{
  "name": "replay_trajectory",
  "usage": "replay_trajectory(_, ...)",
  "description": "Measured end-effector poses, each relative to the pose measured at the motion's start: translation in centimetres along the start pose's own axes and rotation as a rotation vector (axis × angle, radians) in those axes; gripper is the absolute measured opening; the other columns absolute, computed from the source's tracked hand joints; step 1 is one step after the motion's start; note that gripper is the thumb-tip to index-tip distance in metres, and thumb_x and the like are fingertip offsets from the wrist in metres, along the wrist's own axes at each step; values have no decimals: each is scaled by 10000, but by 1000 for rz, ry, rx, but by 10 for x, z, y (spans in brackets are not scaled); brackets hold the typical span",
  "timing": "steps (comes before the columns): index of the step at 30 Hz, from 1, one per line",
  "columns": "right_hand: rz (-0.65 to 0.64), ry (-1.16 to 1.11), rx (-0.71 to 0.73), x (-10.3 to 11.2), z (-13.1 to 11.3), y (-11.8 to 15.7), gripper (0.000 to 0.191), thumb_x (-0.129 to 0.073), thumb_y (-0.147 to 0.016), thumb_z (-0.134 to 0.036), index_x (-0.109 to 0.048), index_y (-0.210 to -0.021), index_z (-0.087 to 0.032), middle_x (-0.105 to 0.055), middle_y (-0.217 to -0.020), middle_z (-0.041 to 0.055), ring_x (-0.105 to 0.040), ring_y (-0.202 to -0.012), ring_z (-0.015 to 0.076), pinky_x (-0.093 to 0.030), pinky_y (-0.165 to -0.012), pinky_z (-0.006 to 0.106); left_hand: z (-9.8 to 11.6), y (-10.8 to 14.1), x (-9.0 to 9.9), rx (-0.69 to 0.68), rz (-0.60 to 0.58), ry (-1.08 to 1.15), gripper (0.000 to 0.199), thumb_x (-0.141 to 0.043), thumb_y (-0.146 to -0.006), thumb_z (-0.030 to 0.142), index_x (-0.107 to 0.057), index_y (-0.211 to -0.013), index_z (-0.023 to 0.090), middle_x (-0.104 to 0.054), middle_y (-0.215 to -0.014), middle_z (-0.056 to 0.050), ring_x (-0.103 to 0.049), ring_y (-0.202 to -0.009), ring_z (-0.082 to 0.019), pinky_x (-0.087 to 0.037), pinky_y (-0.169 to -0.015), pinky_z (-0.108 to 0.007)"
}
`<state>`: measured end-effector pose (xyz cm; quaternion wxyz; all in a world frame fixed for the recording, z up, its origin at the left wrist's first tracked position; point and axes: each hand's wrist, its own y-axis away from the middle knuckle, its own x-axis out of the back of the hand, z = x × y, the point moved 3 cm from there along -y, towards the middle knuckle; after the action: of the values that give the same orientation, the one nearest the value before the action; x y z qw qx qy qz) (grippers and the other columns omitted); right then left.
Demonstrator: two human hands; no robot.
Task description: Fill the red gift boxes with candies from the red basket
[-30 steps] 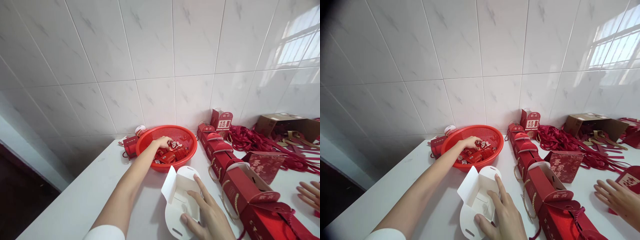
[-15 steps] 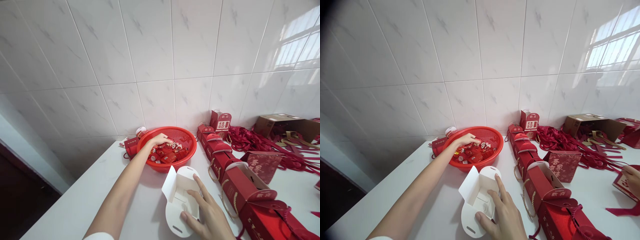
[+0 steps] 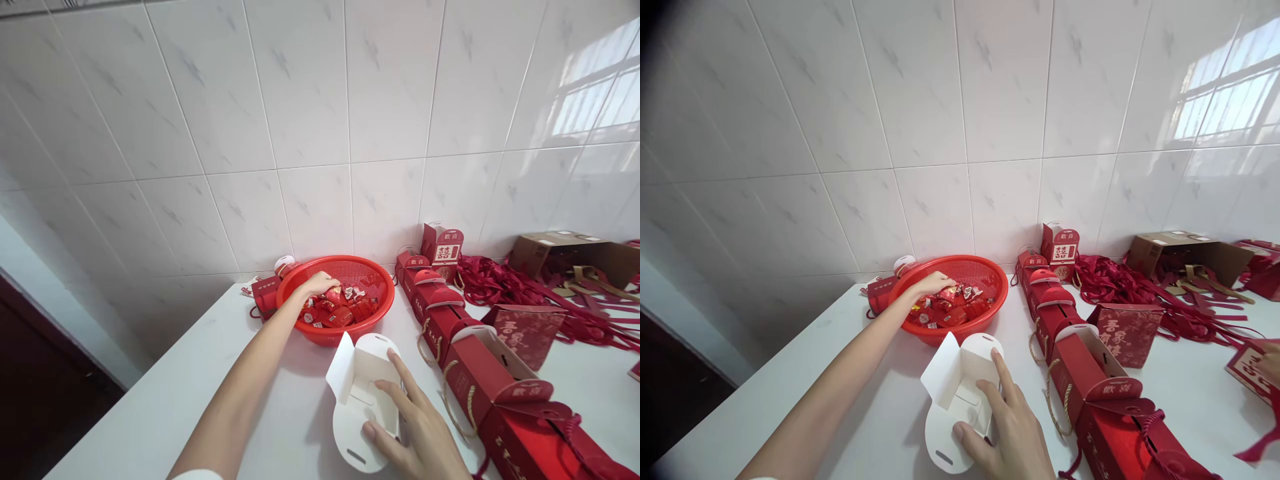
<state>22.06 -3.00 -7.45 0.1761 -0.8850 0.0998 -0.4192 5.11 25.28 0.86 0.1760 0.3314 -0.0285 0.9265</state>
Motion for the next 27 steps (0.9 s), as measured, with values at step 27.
replay_trajectory(27, -43, 1, -18, 2, -3, -1, 347, -628, -854, -455, -702, -1140, -273, -345, -1632, 85, -699, -1150, 283, -593, -858, 370, 21, 23, -9, 60, -373, 460, 253, -683, -700, 387, -728, -710, 139, -730, -734, -55, -626, -672, -171, -486, -621, -265)
